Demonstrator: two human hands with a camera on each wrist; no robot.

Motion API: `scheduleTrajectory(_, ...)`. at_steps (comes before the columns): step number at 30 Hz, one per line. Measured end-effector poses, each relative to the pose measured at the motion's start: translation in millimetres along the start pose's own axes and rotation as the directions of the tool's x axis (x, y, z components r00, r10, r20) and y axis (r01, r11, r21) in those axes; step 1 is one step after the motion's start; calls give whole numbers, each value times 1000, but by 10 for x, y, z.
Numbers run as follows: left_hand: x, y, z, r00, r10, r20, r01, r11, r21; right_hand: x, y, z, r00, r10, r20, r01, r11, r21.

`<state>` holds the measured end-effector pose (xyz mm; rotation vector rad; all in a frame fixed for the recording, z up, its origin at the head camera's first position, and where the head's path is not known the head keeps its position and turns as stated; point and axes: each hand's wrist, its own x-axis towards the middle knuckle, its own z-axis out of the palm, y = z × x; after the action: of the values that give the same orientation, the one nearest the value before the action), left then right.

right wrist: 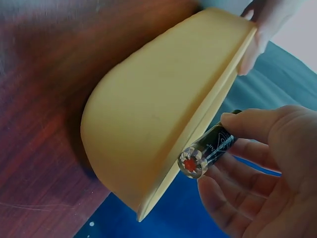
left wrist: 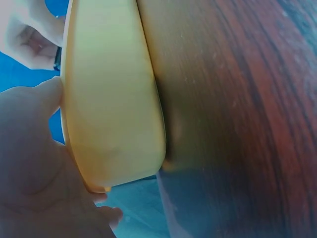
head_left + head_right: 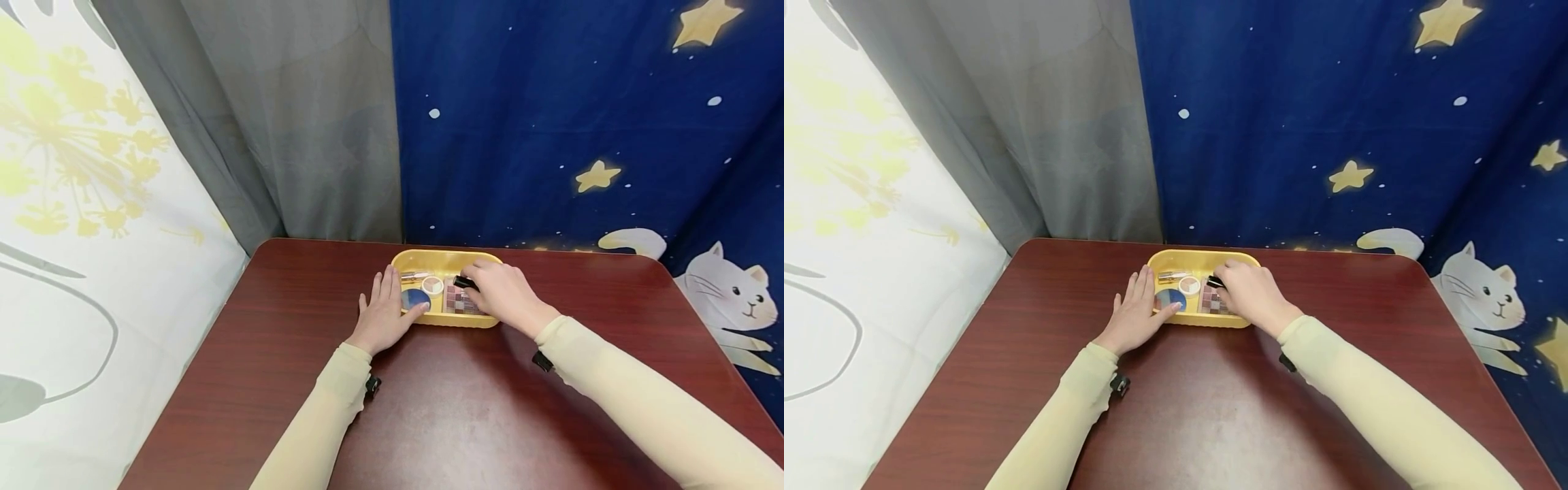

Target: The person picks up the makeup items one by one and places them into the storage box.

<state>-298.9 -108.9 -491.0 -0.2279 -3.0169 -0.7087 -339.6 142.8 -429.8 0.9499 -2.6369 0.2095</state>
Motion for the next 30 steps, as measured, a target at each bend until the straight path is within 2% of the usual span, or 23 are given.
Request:
scheduleTrajectory(13,-32,33,-16,1000,-1,15,1,1000,10,187,177,192,995,39,95,-32,996,-81)
scheduleTrajectory(22,-24,18,-41,1000,-5,6,4,1000,28,350,267,360,993,5,118,14,987,-158)
scheduleTrajectory(30,-18,13,-22,1000,-8,11,8,1000,23,378,301,486,989,-29,145,59,976,-211)
